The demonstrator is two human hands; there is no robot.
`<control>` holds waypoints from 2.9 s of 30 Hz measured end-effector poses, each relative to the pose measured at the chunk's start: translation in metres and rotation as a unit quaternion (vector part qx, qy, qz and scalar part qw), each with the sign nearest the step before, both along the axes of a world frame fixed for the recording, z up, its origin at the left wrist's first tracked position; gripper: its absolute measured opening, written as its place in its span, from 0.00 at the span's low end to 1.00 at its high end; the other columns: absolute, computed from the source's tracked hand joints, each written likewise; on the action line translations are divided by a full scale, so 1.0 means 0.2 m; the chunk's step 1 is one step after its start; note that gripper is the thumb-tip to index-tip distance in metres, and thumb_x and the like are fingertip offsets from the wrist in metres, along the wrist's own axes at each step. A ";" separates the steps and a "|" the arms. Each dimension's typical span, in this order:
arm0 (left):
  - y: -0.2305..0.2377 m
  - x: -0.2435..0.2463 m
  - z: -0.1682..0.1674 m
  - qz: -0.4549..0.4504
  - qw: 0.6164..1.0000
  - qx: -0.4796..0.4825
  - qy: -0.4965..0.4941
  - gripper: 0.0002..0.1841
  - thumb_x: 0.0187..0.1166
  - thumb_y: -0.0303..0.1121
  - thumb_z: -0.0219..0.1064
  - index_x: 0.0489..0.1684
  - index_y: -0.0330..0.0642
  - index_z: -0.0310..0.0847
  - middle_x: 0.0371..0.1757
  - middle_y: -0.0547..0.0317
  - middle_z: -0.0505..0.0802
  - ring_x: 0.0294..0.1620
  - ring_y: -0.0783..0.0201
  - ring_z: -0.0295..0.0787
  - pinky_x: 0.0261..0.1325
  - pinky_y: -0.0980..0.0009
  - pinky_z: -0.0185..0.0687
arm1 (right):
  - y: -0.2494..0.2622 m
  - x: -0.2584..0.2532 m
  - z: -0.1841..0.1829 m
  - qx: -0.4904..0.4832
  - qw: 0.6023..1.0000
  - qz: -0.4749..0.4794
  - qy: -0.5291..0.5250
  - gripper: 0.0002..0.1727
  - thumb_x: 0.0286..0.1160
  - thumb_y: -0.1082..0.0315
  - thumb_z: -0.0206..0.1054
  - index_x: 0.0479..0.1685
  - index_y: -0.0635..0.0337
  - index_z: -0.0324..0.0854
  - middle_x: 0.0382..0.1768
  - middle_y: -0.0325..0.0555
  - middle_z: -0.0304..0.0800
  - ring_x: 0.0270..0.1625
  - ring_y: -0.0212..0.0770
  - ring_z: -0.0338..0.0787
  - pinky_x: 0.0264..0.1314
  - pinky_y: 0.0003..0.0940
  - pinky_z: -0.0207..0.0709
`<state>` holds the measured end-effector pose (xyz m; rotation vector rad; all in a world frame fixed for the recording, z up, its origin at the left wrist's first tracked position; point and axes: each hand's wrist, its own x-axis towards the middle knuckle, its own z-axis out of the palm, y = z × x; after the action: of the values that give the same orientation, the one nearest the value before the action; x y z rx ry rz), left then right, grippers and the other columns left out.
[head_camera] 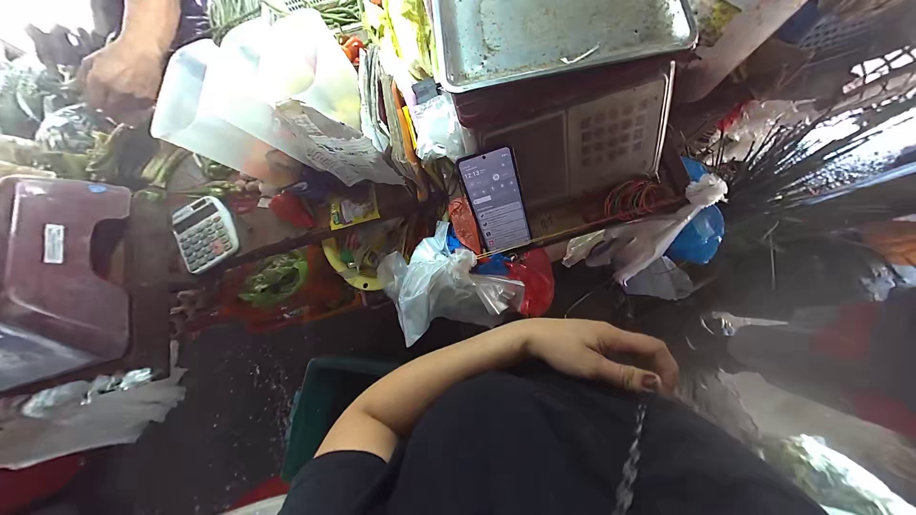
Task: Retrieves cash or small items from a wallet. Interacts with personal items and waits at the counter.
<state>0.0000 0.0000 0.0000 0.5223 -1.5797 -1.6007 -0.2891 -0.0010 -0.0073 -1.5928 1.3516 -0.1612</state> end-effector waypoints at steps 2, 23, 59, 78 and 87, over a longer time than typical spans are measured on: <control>0.01 0.00 0.00 0.060 0.995 -0.043 -0.060 0.19 0.87 0.35 0.60 0.64 0.28 0.82 0.64 0.44 0.90 0.69 0.58 0.84 0.77 0.59 0.76 | -0.21 0.22 0.14 0.142 0.980 0.052 0.127 0.31 0.99 0.57 0.34 0.78 0.74 0.70 0.65 0.72 0.82 0.61 0.54 0.85 0.67 0.46 0.75; 0.18 0.11 -0.08 0.144 0.889 -0.110 -0.421 0.10 0.78 0.42 0.68 0.43 0.47 0.89 0.46 0.62 0.93 0.51 0.65 0.89 0.53 0.58 0.85 | -0.10 0.18 -0.02 -0.105 0.960 0.236 -0.106 0.19 0.80 0.46 0.68 0.48 0.50 0.95 0.53 0.38 0.95 0.55 0.26 0.91 0.58 0.24 0.85; -0.10 -0.17 0.08 -0.042 0.806 -0.132 -0.575 0.26 0.76 0.38 0.68 0.76 0.49 0.83 0.84 0.63 0.80 0.70 0.51 0.87 0.63 0.44 0.82 | 0.00 0.20 -0.02 -0.430 0.897 0.081 0.062 0.14 0.75 0.70 0.60 0.37 0.55 0.94 0.64 0.49 0.91 0.74 0.56 0.83 0.73 0.60 0.74; -0.30 -0.06 0.12 0.239 0.969 0.015 -0.063 0.08 0.84 0.31 0.63 0.46 0.42 0.88 0.40 0.67 0.93 0.41 0.74 0.91 0.50 0.73 0.89 | -0.31 0.35 0.32 -0.479 0.873 0.013 -0.096 0.10 0.82 0.70 0.63 0.44 0.62 0.91 0.40 0.46 0.96 0.47 0.36 0.94 0.58 0.24 0.85; -0.30 0.01 0.08 0.339 0.923 0.173 0.061 0.30 0.74 0.39 0.75 0.72 0.37 0.67 0.54 0.56 0.89 0.48 0.67 0.91 0.52 0.67 0.92 | -0.28 0.41 0.32 -0.584 0.799 0.129 -0.070 0.12 0.86 0.72 0.57 0.41 0.56 0.87 0.37 0.42 0.92 0.46 0.40 0.91 0.55 0.32 0.85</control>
<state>0.0029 -0.0598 0.0151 1.0111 -0.8678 -1.3227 -0.2079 -0.0576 0.0568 -2.6744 0.8688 -1.0922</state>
